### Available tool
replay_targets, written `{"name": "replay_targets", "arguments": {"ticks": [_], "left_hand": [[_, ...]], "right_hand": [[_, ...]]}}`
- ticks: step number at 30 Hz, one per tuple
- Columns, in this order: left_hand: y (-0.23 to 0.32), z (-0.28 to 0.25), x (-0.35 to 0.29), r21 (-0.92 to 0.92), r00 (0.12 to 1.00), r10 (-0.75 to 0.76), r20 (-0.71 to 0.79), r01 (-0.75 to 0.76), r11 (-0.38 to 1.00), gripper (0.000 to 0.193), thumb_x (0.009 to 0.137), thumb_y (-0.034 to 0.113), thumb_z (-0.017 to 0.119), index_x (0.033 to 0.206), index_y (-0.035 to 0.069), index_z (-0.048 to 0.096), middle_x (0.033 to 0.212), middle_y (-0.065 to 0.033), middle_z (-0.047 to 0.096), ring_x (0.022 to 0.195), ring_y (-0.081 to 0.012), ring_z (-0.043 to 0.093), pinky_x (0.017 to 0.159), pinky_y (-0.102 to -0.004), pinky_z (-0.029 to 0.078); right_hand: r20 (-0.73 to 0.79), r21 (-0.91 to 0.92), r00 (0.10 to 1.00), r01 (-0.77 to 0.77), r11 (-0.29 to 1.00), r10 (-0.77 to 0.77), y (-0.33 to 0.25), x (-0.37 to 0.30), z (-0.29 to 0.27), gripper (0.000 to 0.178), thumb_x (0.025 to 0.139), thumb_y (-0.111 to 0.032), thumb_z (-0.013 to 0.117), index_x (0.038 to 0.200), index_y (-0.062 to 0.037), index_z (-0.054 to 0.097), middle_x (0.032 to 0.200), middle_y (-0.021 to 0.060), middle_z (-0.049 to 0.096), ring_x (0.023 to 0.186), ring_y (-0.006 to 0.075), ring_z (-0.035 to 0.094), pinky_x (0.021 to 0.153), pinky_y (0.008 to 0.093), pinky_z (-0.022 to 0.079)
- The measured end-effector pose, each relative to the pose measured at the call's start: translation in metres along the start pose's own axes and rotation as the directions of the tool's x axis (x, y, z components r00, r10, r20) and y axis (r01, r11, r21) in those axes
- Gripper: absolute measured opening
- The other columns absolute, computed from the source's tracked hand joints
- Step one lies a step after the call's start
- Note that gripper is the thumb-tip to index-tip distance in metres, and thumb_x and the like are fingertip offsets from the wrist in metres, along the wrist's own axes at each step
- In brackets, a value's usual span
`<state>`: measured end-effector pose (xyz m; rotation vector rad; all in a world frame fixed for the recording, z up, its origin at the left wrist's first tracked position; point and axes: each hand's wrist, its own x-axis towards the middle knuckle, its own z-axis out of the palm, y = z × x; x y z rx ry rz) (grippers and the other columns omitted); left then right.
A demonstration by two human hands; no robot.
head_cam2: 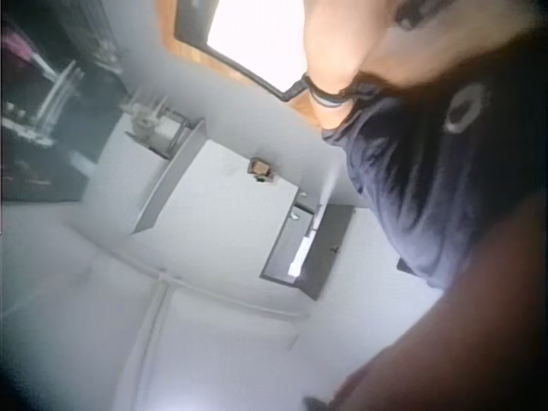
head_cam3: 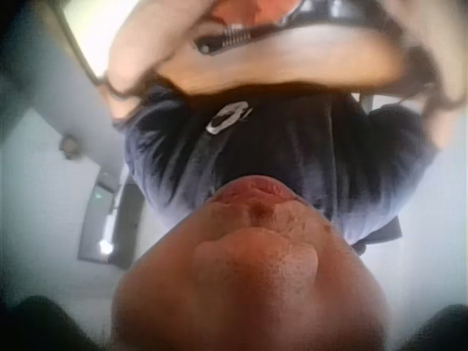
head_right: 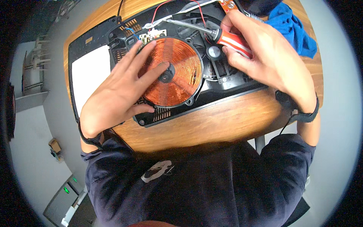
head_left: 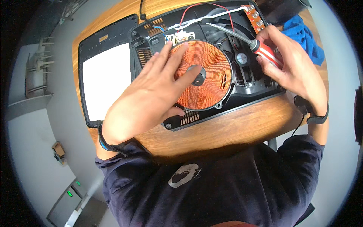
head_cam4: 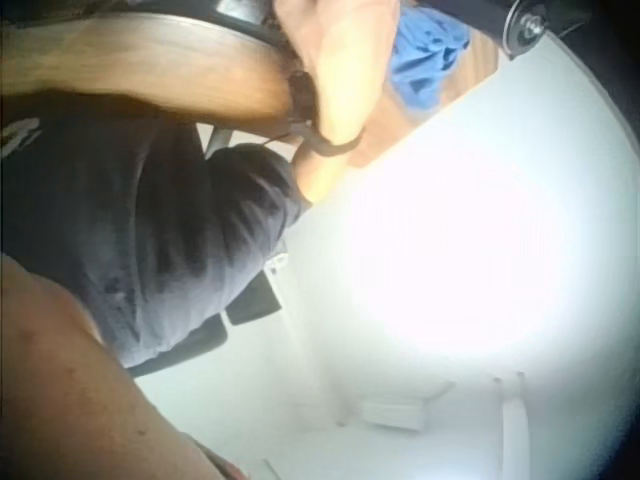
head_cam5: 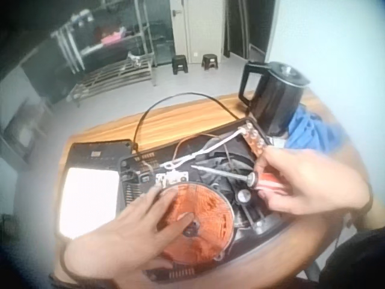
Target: The person assembles an electronic device on a wooden table. They wipe a circuit board with a blue cloth, position a copper coil, connect wires, and use a screwdriver to secure components inside a black plastic housing.
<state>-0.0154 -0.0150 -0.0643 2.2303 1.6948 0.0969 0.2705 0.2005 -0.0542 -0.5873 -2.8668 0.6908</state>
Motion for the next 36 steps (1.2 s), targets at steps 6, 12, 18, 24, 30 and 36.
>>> {"name": "replay_targets", "arguments": {"ticks": [6,12,18,24,30,36], "left_hand": [[0.009,-0.003,0.02,0.075,0.993,0.12,0.01,-0.12,0.99,0.065,0.087,0.021,0.091,0.144,0.003,0.065,0.166,-0.0219,0.05,0.155,-0.045,0.049,0.126,-0.0519,0.047],[0.005,-0.006,0.041,0.143,0.981,0.192,-0.023,-0.187,0.972,0.04,0.091,0.01,0.086,0.126,0.002,0.069,0.148,-0.0163,0.059,0.136,-0.0386,0.06,0.114,-0.0479,0.054],[0.004,-0.017,0.058,0.066,0.981,0.191,0.045,-0.194,0.979,0.038,0.089,0.004,0.084,0.123,0.003,0.068,0.143,-0.0137,0.059,0.135,-0.0393,0.06,0.111,-0.0496,0.055],[-0.011,-0.016,0.07,-0.078,0.96,0.277,-0.03,-0.279,0.957,0.027,0.089,0.004,0.085,0.114,-0.003,0.076,0.114,-0.0163,0.075,0.106,-0.0415,0.076,0.092,-0.048,0.062],[-0.017,-0.015,0.063,-0.117,0.974,0.227,-0.016,-0.227,0.967,0.024,0.09,0.005,0.086,0.113,-0.002,0.084,0.11,-0.0167,0.079,0.103,-0.0386,0.079,0.09,-0.0439,0.064],[-0.011,-0.014,0.055,-0.143,0.992,0.121,-0.045,-0.126,0.982,0.022,0.093,0.006,0.085,0.114,0.0,0.085,0.105,-0.0161,0.081,0.098,-0.0367,0.08,0.088,-0.0427,0.064]], "right_hand": [[-0.015,0.058,0.993,-0.115,0.992,0.117,0.001,-0.014,-0.005,0.035,0.096,-0.005,0.076,0.128,-0.0019,0.06,0.113,0.0147,0.069,0.098,0.0293,0.072,0.082,0.0375,0.059],[-0.026,0.128,0.992,-0.119,0.985,0.123,0.011,-0.028,-0.003,0.035,0.096,-0.002,0.077,0.127,-0.001,0.06,0.115,0.0139,0.069,0.098,0.0266,0.071,0.081,0.0357,0.059],[-0.097,0.053,0.994,-0.039,0.998,0.044,0.029,-0.042,0.001,0.033,0.098,-0.003,0.075,0.128,-0.001,0.061,0.116,0.0145,0.07,0.102,0.0261,0.071,0.083,0.0357,0.061],[-0.059,0.157,0.995,-0.067,0.985,0.077,0.037,-0.053,-0.001,0.034,0.099,-0.003,0.074,0.131,-0.0007,0.062,0.115,0.0143,0.07,0.103,0.0246,0.071,0.086,0.0359,0.061],[-0.097,0.14,0.995,-0.02,0.99,0.034,0.048,-0.055,0.004,0.034,0.1,-0.004,0.074,0.132,-0.0009,0.062,0.114,0.0134,0.069,0.102,0.0231,0.071,0.089,0.0358,0.061],[-0.122,0.093,0.993,0.002,0.996,0.009,0.051,-0.052,0.006,0.034,0.101,-0.006,0.075,0.132,-0.0016,0.062,0.115,0.0123,0.069,0.102,0.0228,0.071,0.09,0.0354,0.06]]}}
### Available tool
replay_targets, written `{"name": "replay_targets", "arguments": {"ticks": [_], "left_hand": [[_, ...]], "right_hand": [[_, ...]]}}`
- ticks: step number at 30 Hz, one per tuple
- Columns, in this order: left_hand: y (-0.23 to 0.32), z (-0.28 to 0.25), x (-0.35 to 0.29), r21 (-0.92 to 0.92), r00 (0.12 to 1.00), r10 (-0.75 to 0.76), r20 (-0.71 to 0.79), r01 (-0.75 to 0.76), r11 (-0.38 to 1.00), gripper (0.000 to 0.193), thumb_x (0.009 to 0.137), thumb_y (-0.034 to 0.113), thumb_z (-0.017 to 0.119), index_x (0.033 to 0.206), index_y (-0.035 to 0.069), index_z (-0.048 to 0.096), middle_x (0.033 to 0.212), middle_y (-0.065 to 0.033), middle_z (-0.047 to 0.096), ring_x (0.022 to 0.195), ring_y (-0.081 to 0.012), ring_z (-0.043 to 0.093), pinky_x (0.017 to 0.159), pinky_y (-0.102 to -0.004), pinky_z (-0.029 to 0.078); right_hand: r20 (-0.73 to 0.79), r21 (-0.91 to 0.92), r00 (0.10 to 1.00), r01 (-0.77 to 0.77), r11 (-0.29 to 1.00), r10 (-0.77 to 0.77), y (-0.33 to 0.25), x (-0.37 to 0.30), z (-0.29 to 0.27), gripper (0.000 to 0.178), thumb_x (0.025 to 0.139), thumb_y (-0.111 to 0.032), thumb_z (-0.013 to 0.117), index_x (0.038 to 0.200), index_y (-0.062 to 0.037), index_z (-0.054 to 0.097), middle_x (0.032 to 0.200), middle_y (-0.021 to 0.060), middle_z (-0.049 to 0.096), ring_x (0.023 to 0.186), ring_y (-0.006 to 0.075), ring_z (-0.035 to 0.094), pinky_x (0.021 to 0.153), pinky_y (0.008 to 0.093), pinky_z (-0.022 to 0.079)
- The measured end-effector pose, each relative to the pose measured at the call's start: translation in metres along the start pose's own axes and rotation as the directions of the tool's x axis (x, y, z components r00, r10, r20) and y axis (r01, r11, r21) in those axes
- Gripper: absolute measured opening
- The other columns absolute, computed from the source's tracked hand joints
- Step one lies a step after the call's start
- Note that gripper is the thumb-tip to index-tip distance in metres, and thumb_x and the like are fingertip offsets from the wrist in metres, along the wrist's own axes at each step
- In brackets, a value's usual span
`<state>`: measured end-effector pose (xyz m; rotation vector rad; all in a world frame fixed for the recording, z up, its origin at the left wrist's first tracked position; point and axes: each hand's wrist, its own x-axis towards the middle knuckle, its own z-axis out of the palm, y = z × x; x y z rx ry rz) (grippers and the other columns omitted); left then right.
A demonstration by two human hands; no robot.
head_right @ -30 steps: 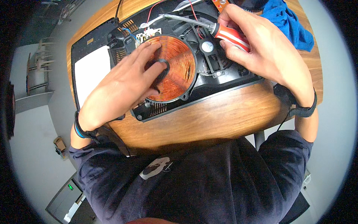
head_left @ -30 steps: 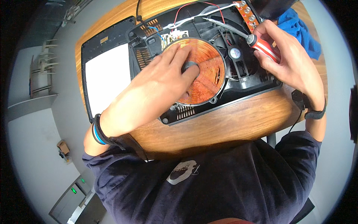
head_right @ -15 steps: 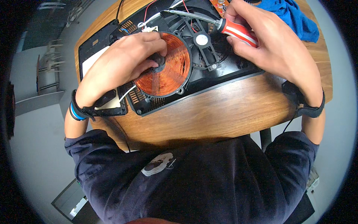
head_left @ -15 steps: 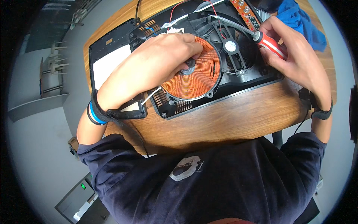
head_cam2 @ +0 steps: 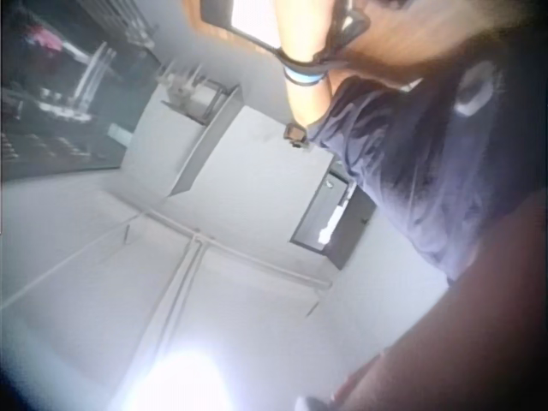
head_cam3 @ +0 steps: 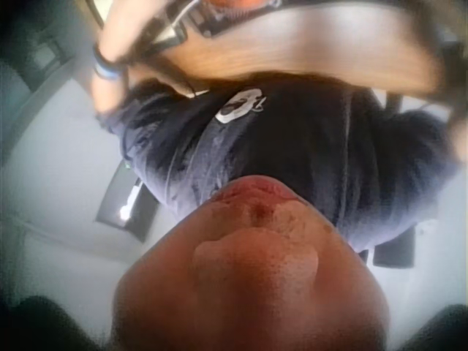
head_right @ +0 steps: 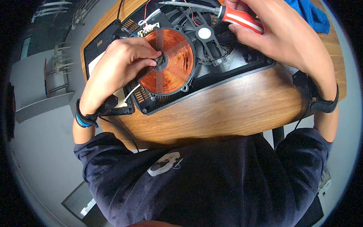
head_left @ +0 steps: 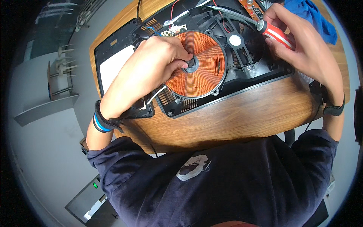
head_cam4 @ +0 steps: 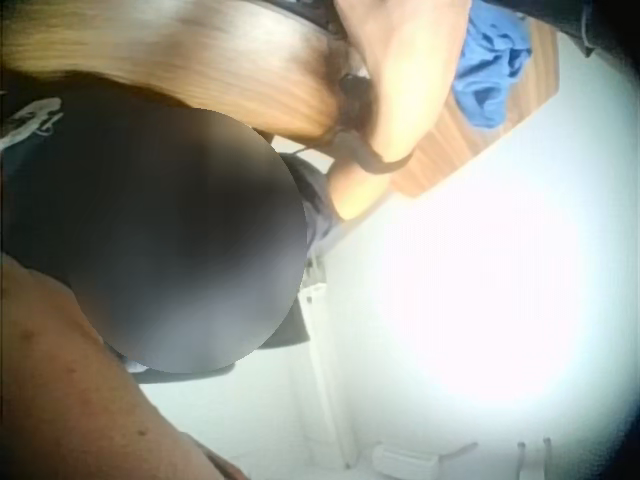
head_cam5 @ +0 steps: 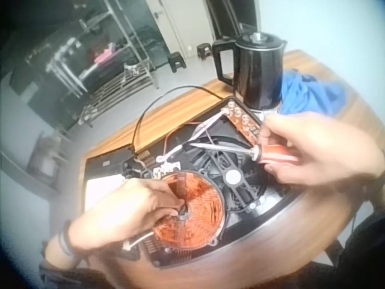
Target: The person assembles an electronic device on a wooden table. They wipe a circuit board with a blue cloth, position a copper coil, connect wires, and use a screwdriver to secure components inside a black plastic housing.
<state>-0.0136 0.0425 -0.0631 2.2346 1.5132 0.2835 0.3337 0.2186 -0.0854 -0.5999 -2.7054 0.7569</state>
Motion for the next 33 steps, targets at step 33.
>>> {"name": "replay_targets", "arguments": {"ticks": [33], "left_hand": [[0.026,0.007,0.019,0.066,0.978,0.14,0.156,-0.151,0.986,0.093,0.074,0.014,0.097,0.16,0.018,0.062,0.17,-0.0189,0.048,0.16,-0.0459,0.045,0.131,-0.0533,0.043]], "right_hand": [[0.041,-0.008,0.998,-0.049,0.999,0.049,-0.002,0.005,-0.007,0.033,0.102,-0.011,0.076,0.132,-0.0036,0.064,0.116,0.0097,0.07,0.103,0.0204,0.07,0.086,0.0339,0.058]]}}
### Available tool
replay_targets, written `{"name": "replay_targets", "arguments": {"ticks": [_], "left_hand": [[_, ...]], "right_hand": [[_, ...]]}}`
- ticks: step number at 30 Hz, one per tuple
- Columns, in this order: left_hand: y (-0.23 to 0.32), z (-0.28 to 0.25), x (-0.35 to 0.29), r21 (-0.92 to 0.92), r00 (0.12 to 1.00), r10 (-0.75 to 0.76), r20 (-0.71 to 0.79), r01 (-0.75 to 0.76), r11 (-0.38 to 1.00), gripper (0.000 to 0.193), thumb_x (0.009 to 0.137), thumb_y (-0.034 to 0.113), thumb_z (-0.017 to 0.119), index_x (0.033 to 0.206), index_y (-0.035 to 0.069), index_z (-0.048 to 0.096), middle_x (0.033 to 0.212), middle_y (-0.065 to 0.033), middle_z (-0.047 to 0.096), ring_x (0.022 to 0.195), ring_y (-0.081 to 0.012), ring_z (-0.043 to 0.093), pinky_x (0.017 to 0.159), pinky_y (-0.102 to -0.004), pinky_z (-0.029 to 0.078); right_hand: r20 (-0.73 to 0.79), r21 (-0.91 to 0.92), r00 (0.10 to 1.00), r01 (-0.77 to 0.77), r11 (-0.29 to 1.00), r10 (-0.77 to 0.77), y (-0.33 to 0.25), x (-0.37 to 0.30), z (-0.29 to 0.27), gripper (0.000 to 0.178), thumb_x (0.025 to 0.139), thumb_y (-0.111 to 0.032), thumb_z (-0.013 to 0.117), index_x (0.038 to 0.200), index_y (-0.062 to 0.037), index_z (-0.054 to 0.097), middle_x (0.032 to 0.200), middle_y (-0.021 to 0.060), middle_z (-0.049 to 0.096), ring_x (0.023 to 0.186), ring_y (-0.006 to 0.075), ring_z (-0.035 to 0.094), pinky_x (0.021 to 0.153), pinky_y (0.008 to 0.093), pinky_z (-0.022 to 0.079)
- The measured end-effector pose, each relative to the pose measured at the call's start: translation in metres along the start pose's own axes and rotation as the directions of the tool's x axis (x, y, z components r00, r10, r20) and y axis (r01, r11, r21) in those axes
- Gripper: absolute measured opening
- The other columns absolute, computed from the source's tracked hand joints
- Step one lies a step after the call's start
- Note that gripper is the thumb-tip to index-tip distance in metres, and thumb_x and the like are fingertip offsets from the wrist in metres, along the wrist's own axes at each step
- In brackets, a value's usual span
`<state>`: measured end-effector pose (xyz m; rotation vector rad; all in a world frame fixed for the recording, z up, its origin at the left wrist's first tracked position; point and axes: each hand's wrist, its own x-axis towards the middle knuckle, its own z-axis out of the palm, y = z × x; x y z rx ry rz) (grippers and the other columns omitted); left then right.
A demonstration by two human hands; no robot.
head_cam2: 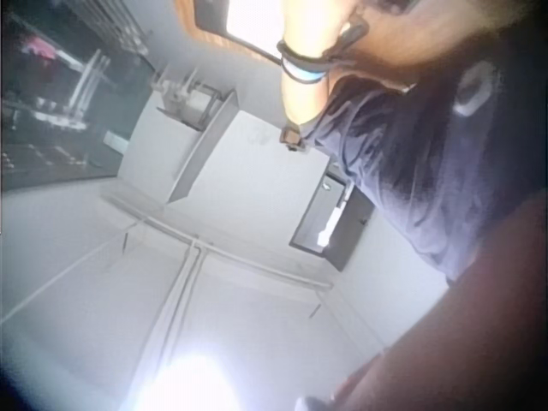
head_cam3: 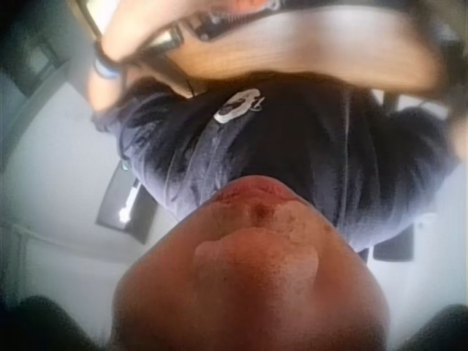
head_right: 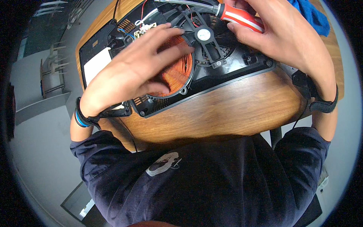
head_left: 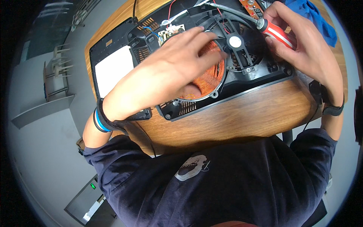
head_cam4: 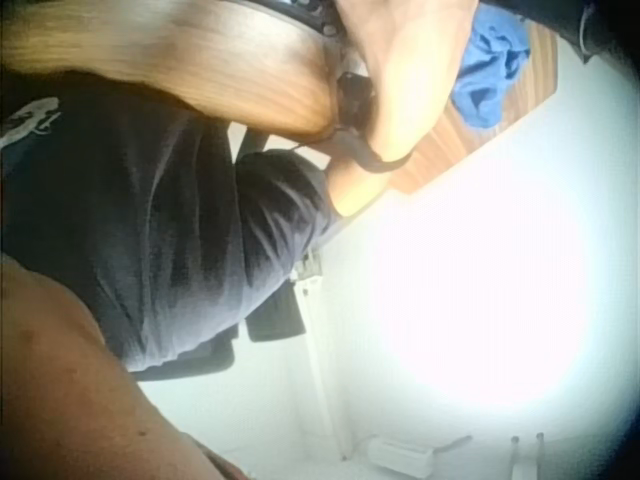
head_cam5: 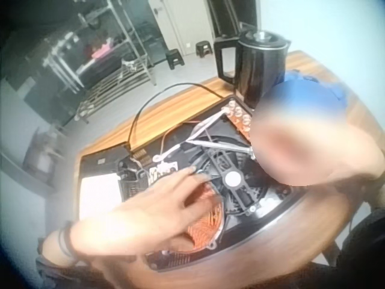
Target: The person assembles an electronic device on a wooden table. They wipe a circuit board with a blue cloth, position a copper coil, connect wires, and use a screwdriver to secure components inside a black plastic housing.
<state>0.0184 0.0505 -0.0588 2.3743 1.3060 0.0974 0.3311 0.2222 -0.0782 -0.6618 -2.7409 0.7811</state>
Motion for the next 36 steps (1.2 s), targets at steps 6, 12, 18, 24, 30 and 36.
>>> {"name": "replay_targets", "arguments": {"ticks": [6,12,18,24,30,36], "left_hand": [[0.005,0.011,-0.001,0.213,0.981,-0.076,0.176,0.038,0.976,0.128,0.066,0.034,0.1,0.179,0.031,0.039,0.188,-0.0223,0.022,0.169,-0.0571,0.024,0.137,-0.0714,0.026],[-0.001,0.012,0.003,0.24,0.958,-0.104,0.269,0.038,0.97,0.145,0.06,0.041,0.108,0.181,0.037,0.029,0.191,-0.0214,0.012,0.172,-0.0573,0.015,0.133,-0.0805,0.025],[-0.009,0.012,0.002,0.327,0.944,-0.095,0.316,-0.014,0.945,0.146,0.061,0.037,0.108,0.182,0.039,0.027,0.19,-0.02,0.013,0.171,-0.0561,0.019,0.132,-0.0803,0.028],[-0.022,0.014,-0.007,0.263,0.98,0.038,0.194,-0.089,0.961,0.14,0.063,0.037,0.098,0.184,0.029,0.027,0.185,-0.0229,0.027,0.166,-0.0546,0.03,0.131,-0.0724,0.034],[-0.026,0.01,-0.017,0.185,0.992,0.078,0.103,-0.096,0.978,0.14,0.063,0.038,0.096,0.184,0.022,0.026,0.182,-0.0244,0.031,0.166,-0.0544,0.034,0.136,-0.0641,0.034],[-0.03,-0.015,-0.028,-0.008,0.999,0.029,-0.017,-0.029,1.0,0.138,0.068,0.04,0.101,0.181,0.01,0.028,0.177,-0.0325,0.037,0.158,-0.0485,0.047,0.132,-0.0546,0.042]], "right_hand": [[0.005,-0.003,1.0,-0.01,1.0,0.01,-0.002,-0.003,0.0,0.033,0.102,-0.012,0.076,0.132,-0.0039,0.064,0.116,0.0092,0.07,0.103,0.02,0.07,0.086,0.0337,0.058],[0.0,-0.006,1.0,-0.026,1.0,0.026,-0.001,-0.007,-0.002,0.033,0.103,-0.012,0.076,0.132,-0.0043,0.064,0.116,0.0087,0.07,0.103,0.0196,0.07,0.085,0.0334,0.058],[0.012,0.001,0.999,-0.041,0.999,0.041,-0.003,-0.007,-0.002,0.033,0.103,-0.013,0.076,0.132,-0.0047,0.064,0.116,0.0082,0.07,0.103,0.0191,0.069,0.084,0.0331,0.057],[0.011,0.009,0.993,-0.117,0.993,0.117,-0.01,-0.011,-0.007,0.033,0.104,-0.017,0.077,0.132,-0.0061,0.064,0.116,0.0057,0.069,0.106,0.0167,0.068,0.082,0.0317,0.056],[-0.074,-0.021,0.991,-0.117,0.993,0.115,-0.009,-0.013,-0.008,0.031,0.106,-0.02,0.078,0.13,-0.0059,0.064,0.121,0.0042,0.069,0.115,0.0156,0.068,0.095,0.0323,0.059],[-0.045,-0.054,0.987,-0.154,0.987,0.152,-0.01,-0.009,-0.016,0.028,0.109,-0.019,0.076,0.129,-0.0033,0.063,0.116,0.0053,0.07,0.111,0.0131,0.068,0.094,0.0315,0.059]]}}
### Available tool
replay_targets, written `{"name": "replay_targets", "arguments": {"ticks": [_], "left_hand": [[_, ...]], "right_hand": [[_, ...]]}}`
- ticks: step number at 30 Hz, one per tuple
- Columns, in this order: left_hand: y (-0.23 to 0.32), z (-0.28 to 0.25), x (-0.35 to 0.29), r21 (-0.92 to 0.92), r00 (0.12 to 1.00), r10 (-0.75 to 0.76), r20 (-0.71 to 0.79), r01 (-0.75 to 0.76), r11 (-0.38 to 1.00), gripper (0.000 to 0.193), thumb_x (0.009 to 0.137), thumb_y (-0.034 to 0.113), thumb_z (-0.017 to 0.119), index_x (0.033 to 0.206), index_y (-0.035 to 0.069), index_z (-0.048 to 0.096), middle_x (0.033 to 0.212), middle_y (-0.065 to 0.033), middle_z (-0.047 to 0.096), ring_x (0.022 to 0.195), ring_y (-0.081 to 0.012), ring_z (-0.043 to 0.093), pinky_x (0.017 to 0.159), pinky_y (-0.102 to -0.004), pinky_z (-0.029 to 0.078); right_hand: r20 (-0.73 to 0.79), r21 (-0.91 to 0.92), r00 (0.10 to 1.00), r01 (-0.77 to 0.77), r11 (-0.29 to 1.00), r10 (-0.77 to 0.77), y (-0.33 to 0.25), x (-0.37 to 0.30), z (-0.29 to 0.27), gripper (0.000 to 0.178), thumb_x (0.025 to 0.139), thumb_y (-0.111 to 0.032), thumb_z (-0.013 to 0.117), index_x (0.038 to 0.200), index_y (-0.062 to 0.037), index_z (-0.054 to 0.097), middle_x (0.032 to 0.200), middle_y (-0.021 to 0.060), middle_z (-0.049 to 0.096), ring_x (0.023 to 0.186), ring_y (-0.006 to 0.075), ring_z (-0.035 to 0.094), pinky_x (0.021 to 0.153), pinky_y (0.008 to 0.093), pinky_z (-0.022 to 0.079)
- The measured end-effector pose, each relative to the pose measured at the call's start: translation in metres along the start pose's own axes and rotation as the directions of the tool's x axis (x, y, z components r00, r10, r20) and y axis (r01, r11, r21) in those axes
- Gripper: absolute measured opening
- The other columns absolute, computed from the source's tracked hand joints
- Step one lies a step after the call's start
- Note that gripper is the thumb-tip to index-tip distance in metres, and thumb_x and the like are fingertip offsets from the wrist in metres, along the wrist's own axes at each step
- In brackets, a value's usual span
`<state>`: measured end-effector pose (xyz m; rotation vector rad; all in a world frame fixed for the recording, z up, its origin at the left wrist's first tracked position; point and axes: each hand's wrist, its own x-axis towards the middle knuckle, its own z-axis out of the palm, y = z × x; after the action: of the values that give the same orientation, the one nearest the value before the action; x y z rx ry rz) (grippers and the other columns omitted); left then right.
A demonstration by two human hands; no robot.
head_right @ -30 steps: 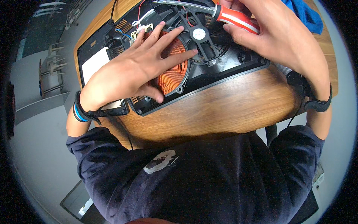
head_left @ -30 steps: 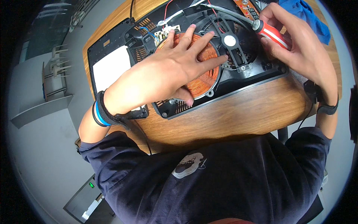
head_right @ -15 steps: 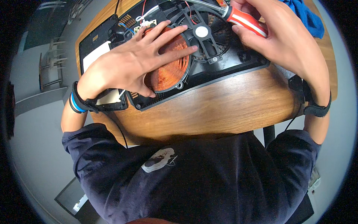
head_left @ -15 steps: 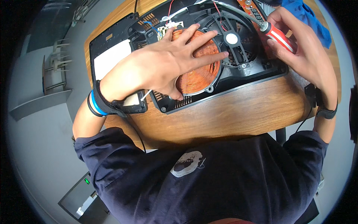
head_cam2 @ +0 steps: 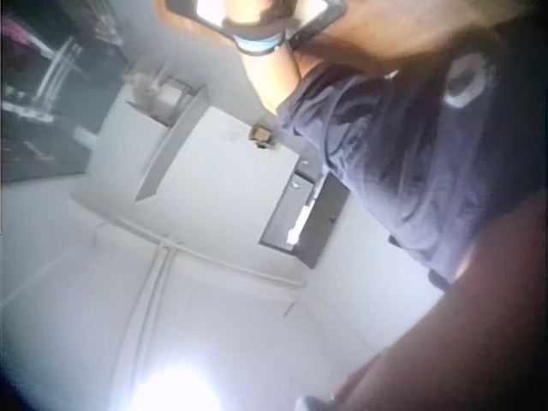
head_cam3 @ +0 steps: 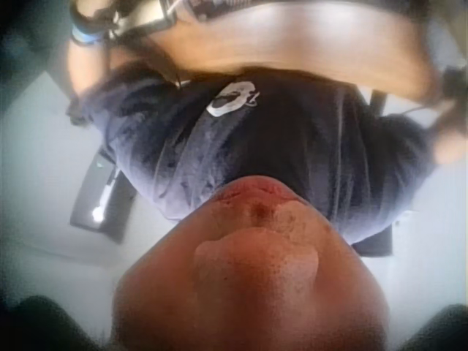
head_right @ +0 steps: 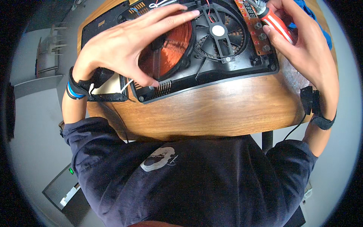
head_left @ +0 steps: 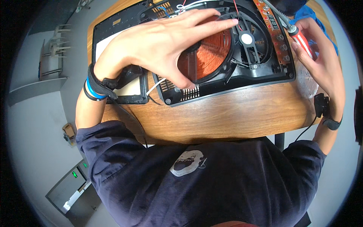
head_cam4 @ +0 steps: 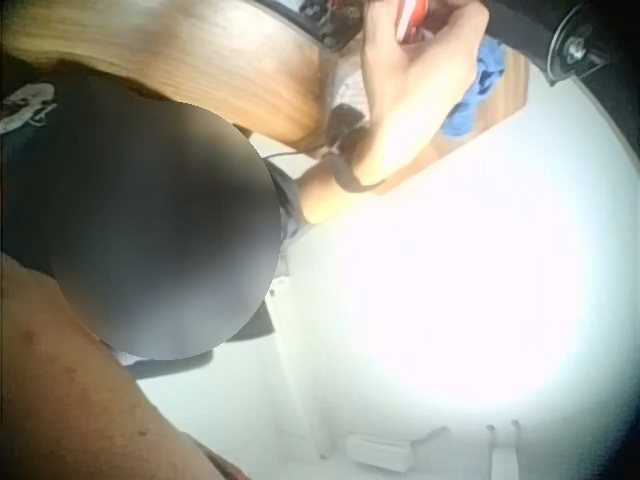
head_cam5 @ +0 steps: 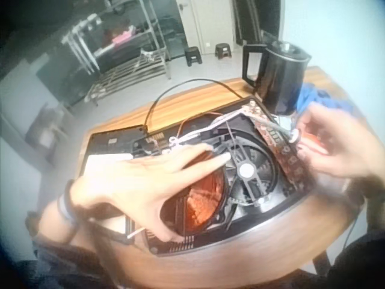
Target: The person assembles an electronic device on a wooden table. They wipe a circuit board with a blue cloth, position a copper coil, connect wires, and use a screwdriver to secure components inside a black plastic housing.
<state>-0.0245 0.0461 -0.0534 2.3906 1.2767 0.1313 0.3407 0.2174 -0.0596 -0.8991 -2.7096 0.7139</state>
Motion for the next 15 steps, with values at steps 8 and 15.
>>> {"name": "replay_targets", "arguments": {"ticks": [8,15], "left_hand": [[-0.038,-0.009,0.001,-0.123,0.985,0.17,-0.033,-0.173,0.977,0.147,0.072,0.048,0.104,0.181,0.0,0.017,0.17,-0.0375,0.04,0.153,-0.0497,0.049,0.129,-0.0518,0.045],[-0.033,-0.025,-0.009,-0.294,0.975,0.191,-0.113,-0.217,0.931,0.145,0.068,0.037,0.109,0.178,-0.004,0.024,0.168,-0.0281,0.047,0.153,-0.0376,0.051,0.132,-0.0473,0.042]], "right_hand": [[-0.083,-0.091,0.98,0.175,0.98,-0.182,-0.002,0.003,-0.004,0.032,0.107,-0.02,0.078,0.13,-0.0022,0.064,0.111,0.0051,0.07,0.1,0.0143,0.066,0.09,0.0325,0.057],[0.012,-0.083,1.0,0.008,0.997,-0.007,-0.03,-0.002,-0.026,0.027,0.1,-0.013,0.078,0.117,0.0004,0.064,0.103,0.0063,0.067,0.094,0.0167,0.062,0.09,0.0322,0.053]]}}
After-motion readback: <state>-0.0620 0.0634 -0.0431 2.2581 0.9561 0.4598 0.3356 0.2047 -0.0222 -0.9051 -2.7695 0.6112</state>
